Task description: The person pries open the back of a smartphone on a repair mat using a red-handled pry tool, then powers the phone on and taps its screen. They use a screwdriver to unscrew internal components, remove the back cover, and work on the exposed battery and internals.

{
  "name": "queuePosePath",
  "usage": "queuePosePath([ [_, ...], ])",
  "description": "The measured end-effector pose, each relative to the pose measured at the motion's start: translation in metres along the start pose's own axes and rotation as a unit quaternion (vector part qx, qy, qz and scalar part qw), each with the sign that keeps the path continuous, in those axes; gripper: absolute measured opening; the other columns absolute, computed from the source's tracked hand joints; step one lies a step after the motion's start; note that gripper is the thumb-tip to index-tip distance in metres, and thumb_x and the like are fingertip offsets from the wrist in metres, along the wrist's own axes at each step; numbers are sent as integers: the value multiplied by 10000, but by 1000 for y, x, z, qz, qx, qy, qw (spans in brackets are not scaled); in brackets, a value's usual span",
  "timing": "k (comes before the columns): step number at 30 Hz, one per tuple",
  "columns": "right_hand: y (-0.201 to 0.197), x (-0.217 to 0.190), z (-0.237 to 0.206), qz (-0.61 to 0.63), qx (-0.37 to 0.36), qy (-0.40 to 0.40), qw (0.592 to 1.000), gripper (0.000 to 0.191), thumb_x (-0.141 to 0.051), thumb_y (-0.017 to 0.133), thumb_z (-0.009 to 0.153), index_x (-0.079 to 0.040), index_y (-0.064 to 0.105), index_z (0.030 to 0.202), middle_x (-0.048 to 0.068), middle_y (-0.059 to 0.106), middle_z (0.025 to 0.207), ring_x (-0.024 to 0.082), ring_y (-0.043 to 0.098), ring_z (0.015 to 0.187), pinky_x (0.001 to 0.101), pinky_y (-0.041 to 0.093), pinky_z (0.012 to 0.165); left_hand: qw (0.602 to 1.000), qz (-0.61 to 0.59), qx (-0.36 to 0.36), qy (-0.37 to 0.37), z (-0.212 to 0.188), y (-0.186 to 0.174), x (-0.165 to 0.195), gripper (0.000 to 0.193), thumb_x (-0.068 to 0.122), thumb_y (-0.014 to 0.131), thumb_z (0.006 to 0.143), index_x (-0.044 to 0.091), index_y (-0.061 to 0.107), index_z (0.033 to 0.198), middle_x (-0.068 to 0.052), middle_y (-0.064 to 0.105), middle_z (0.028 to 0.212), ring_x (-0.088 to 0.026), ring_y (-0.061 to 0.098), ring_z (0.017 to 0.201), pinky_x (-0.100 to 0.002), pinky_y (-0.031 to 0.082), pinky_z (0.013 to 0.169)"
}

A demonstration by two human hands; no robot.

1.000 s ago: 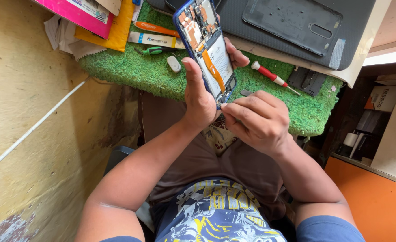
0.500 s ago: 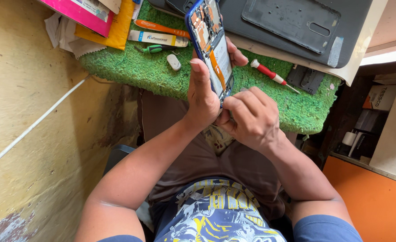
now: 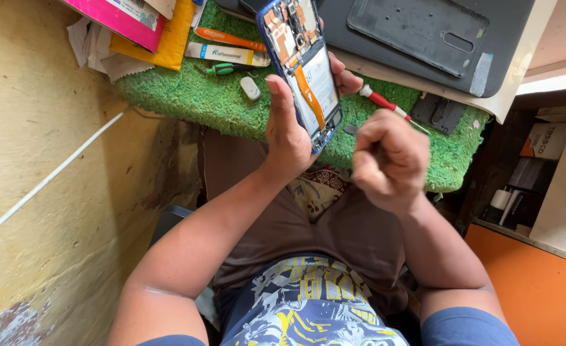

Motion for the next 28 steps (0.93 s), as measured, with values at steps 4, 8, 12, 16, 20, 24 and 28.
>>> queuePosePath([
  [4,-35,1,-6,64,74,-9,995,67,8,498,859,23,524,919,63,521,837,126,450,681,254,373,620,996,-79,-17,-30,2,3,3,821,689,340,1096,36,313,1594,-135,585,1201,-270,641,1157,-426,475,1084],
  [8,-60,7,-6,-89,107,-8,990,17,37,494,912,36,510,906,92,525,843,157,447,668,274,403,648,986,-139,-39,-80,3,5,7,882,715,318,1086,39,251,1648,-162,605,1224,-295,659,1186,-449,488,1139],
  [12,-56,13,2,-261,28,13,965,131,36,567,1045,23,545,917,114,543,855,235,557,724,332,466,686,983,-156,-45,-89,4,6,11,883,725,309,1092,43,257,1650,-173,617,1226,-304,672,1178,-466,503,1150],
  [16,-38,5,13,-339,-45,12,940,122,-4,700,1045,8,611,962,135,592,901,309,620,762,397,493,683,983,-156,-36,-89,2,5,11,883,731,303,1090,47,260,1648,-171,618,1227,-306,672,1177,-472,504,1154],
  [20,-27,-9,23,-326,-35,6,945,162,38,739,899,13,679,1048,173,626,959,322,642,772,412,515,672,984,-154,-29,-89,2,3,11,886,738,305,1082,63,258,1653,-169,617,1232,-306,669,1183,-467,495,1159],
  [24,-27,-12,25,-332,-26,18,943,131,-2,775,1013,-55,743,1129,120,683,1038,264,700,898,363,554,769,984,-153,-22,-87,1,1,11,884,739,312,1079,67,263,1650,-164,614,1231,-307,663,1199,-458,465,1131],
  [28,-26,-12,17,-374,-89,20,923,132,-73,817,933,-54,764,1053,108,705,997,287,695,920,393,557,803,987,-141,-8,-74,-1,-3,10,847,722,319,1107,58,263,1630,-158,597,1218,-315,652,1220,-463,446,1133],
])
Point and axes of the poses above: each hand's wrist, its own z-axis towards the middle knuckle, its own y-axis out of the palm, x = y × z, the point moved 7 cm from there along z, towards the middle knuckle
